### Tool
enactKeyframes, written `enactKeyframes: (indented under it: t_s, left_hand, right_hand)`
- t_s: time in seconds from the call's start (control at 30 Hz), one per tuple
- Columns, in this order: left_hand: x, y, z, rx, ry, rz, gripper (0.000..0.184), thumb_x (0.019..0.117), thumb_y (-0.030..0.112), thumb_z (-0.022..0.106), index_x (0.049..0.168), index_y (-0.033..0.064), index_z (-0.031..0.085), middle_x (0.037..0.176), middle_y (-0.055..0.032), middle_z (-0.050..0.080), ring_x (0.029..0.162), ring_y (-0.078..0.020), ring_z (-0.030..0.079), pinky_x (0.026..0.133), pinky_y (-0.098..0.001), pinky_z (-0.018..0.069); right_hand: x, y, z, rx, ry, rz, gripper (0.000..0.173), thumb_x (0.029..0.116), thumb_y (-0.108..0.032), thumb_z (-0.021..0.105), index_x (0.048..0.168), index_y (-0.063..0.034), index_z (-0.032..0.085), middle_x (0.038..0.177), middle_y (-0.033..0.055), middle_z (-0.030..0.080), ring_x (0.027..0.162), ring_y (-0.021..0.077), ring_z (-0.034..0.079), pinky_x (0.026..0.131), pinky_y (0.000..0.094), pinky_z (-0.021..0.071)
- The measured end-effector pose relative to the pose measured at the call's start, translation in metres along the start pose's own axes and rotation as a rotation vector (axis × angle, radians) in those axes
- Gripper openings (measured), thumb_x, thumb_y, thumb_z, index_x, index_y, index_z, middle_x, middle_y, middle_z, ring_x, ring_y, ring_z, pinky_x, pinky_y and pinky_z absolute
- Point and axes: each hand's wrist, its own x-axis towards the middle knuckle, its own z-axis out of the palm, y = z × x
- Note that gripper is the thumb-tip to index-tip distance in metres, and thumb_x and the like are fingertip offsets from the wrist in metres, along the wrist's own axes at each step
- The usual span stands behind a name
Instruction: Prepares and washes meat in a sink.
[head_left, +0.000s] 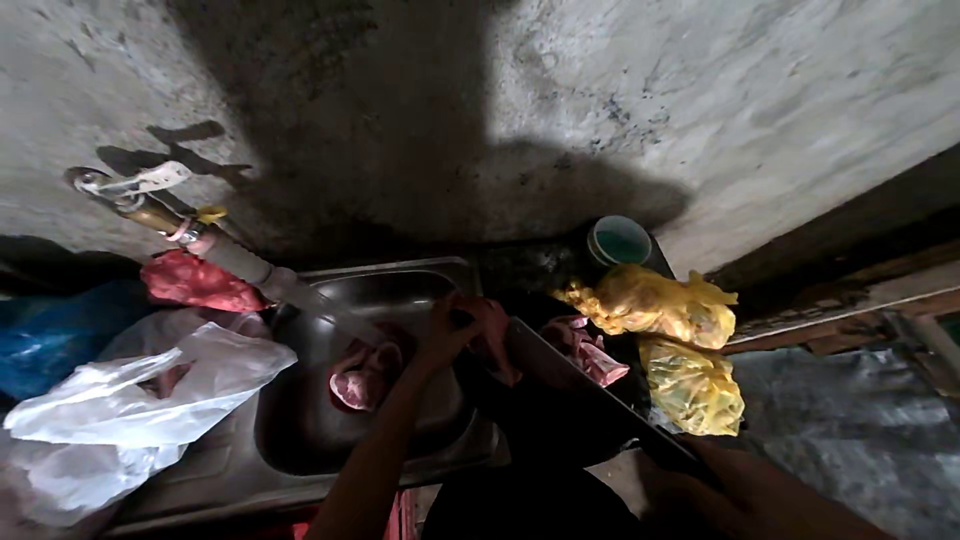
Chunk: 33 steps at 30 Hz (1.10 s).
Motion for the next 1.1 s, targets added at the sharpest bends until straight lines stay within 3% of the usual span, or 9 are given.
enactKeyframes:
  t_s: [0.13,0.3,0.5,0.63,0.73,0.8,0.9,1.0,1.1]
  left_hand:
    - [0.003,-0.013,-0.015,-0.051,-0.143,0.086,0.045,0.1063,0.018,0.051,0.149,0.0046,0.047,0.143,-0.0142,0.057,0.123,-0.0177,0.059,0.105,-0.0354,0.0484]
    - [-0.004,-0.035,-0.01,-0.131,0.017,0.15,0.04,0.1062,0.013,0.049,0.143,-0.0019,0.05,0.123,-0.0149,0.064,0.102,-0.0114,0.065,0.091,-0.0294,0.0543]
    - [-0.004,-0.043,-0.003,-0.265,0.087,0.157,0.038,0.1058,0.012,0.048,0.142,-0.0001,0.051,0.121,-0.0107,0.065,0.098,-0.008,0.065,0.089,-0.0277,0.055]
    - [-0.002,-0.048,0.0,-0.33,0.101,0.181,0.041,0.1019,0.007,0.054,0.141,-0.0032,0.049,0.111,-0.0087,0.066,0.091,-0.0074,0.066,0.085,-0.027,0.0568]
    - [-0.002,-0.043,0.001,-0.308,0.092,0.209,0.049,0.0968,0.004,0.061,0.142,-0.0061,0.046,0.116,-0.0104,0.066,0.098,-0.0061,0.065,0.09,-0.0248,0.0551]
    - [-0.002,-0.044,0.002,-0.296,0.101,0.209,0.052,0.0947,0.004,0.064,0.142,-0.0066,0.045,0.117,-0.0117,0.065,0.099,-0.0069,0.065,0.09,-0.0247,0.055]
    - [0.0,-0.047,0.002,-0.189,0.13,0.194,0.059,0.0916,0.011,0.072,0.142,-0.0059,0.048,0.118,-0.0157,0.066,0.1,-0.0116,0.067,0.09,-0.0284,0.0563]
    - [-0.006,-0.038,-0.005,0.044,0.099,0.178,0.074,0.0847,0.026,0.08,0.143,-0.0047,0.048,0.13,-0.0208,0.062,0.114,-0.0194,0.064,0.098,-0.0334,0.0532]
    - [-0.008,-0.02,-0.006,0.23,0.041,0.244,0.077,0.0785,0.032,0.086,0.14,-0.0031,0.054,0.136,-0.0224,0.059,0.124,-0.0264,0.059,0.106,-0.0411,0.0483]
  right_hand:
    - [-0.002,-0.005,-0.009,-0.153,0.03,0.034,0.043,0.1073,-0.038,0.053,0.116,0.0039,0.057,0.085,0.0193,0.063,0.078,0.0346,0.066,0.072,0.0513,0.0541]
    - [0.001,-0.03,-0.014,-0.251,0.03,0.068,0.049,0.1081,-0.039,0.051,0.124,0.0067,0.057,0.096,0.0239,0.067,0.09,0.0397,0.068,0.082,0.0545,0.0546]
    - [0.009,-0.028,0.009,-0.187,0.071,0.105,0.051,0.1083,-0.037,0.051,0.128,0.009,0.055,0.102,0.0284,0.067,0.097,0.0449,0.068,0.086,0.0588,0.0537]
    - [0.016,-0.032,0.005,-0.049,0.039,0.104,0.043,0.1085,-0.028,0.053,0.129,0.0097,0.056,0.102,0.0273,0.066,0.092,0.0388,0.067,0.085,0.0518,0.0538]
    - [0.029,-0.006,0.002,0.098,0.009,0.041,0.037,0.1084,-0.03,0.053,0.122,0.0049,0.057,0.081,0.0172,0.061,0.063,0.0274,0.062,0.063,0.0437,0.0554]
    - [0.04,0.012,0.003,0.161,-0.043,0.008,0.033,0.1085,-0.031,0.052,0.117,0.0005,0.055,0.071,0.0091,0.056,0.055,0.0206,0.058,0.056,0.037,0.0531]
    - [0.042,0.015,0.0,0.1,-0.044,0.025,0.036,0.1085,-0.031,0.053,0.122,0.0025,0.055,0.078,0.0128,0.059,0.063,0.0233,0.061,0.063,0.0397,0.0542]
    - [0.028,0.01,-0.011,-0.063,0.06,0.026,0.045,0.1067,-0.035,0.056,0.127,0.0055,0.056,0.089,0.0242,0.066,0.08,0.039,0.067,0.078,0.0564,0.0531]
    - [0.004,0.004,-0.025,-0.228,0.151,0.007,0.051,0.1054,-0.043,0.055,0.12,0.0057,0.06,0.085,0.0271,0.066,0.082,0.0459,0.068,0.074,0.0622,0.0521]
